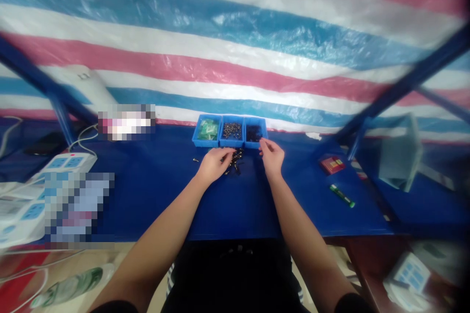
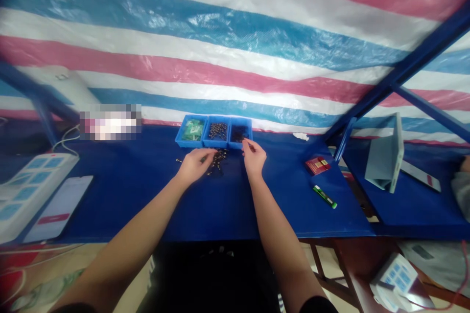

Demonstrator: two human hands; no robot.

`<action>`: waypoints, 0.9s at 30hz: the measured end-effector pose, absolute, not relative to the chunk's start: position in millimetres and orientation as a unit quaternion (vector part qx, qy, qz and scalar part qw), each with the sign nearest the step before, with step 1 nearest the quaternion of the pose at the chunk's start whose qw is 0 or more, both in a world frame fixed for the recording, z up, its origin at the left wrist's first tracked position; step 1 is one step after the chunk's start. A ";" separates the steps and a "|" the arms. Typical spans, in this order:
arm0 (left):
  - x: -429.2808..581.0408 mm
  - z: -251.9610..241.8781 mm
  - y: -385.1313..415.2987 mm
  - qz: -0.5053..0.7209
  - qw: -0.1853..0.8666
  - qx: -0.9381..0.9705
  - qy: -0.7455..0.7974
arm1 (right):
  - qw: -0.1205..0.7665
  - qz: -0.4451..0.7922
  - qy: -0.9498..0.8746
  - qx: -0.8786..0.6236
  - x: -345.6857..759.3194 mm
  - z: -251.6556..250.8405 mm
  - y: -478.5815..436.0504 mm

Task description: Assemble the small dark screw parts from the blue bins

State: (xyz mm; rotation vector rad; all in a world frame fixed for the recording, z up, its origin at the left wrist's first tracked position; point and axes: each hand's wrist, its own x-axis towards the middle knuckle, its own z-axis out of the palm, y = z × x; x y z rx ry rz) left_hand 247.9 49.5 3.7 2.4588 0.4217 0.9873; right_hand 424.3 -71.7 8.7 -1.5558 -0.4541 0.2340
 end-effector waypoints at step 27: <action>248.7 3.9 49.4 0.349 0.234 0.894 0.157 | 0.354 0.046 -0.586 -0.728 409.8 -5.4 -68.5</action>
